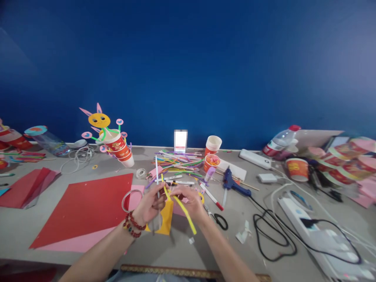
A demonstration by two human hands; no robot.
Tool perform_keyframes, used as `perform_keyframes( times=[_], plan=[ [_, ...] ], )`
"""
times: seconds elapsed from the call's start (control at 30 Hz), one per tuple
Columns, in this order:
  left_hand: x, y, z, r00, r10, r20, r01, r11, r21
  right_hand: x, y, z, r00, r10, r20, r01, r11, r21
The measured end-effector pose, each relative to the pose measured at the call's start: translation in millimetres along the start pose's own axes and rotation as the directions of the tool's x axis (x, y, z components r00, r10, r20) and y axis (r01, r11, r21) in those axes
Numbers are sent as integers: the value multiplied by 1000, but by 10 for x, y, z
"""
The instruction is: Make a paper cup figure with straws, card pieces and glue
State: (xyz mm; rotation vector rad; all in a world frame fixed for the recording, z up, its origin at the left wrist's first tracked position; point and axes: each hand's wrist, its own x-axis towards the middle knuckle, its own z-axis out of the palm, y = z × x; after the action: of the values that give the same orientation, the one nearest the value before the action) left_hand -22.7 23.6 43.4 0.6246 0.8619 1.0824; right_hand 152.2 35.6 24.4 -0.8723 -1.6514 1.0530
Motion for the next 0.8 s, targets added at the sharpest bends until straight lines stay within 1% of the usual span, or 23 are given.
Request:
perform_keyframes(
  times=[0.07,0.17,0.27,0.37,0.43,0.5,0.57,0.7,0.8],
  plan=[
    [-24,26,-9,998,56,14,-56,997,55,-42,25,-19,999,-54,1,54,997,-63],
    [-76,36,-32,992,121,40,-126,981,146,-86,65,-29,994,-108,-28,103,987,-126],
    [-120,-21,-54,990,134,50,-141,967,213,-121,88,3,987,-157,-27,151,977,-152],
    [-142,-111,-67,991,126,41,-132,961,242,-141,89,67,982,-189,-23,184,973,-142],
    [-147,-163,-74,993,114,38,-120,962,245,-142,95,122,990,-132,-56,129,990,-53],
    [-146,-201,-83,995,94,42,-101,966,237,-135,119,179,996,-28,-86,35,996,78],
    [-144,-233,-95,997,67,46,-75,973,219,-125,156,223,994,62,-91,-45,983,178],
    [-154,-289,-110,999,-10,49,1,984,181,-105,220,236,983,148,-112,-115,961,253],
    [-171,-318,-109,996,-60,58,50,986,160,-96,235,199,971,185,-149,-137,948,288]
  ],
)
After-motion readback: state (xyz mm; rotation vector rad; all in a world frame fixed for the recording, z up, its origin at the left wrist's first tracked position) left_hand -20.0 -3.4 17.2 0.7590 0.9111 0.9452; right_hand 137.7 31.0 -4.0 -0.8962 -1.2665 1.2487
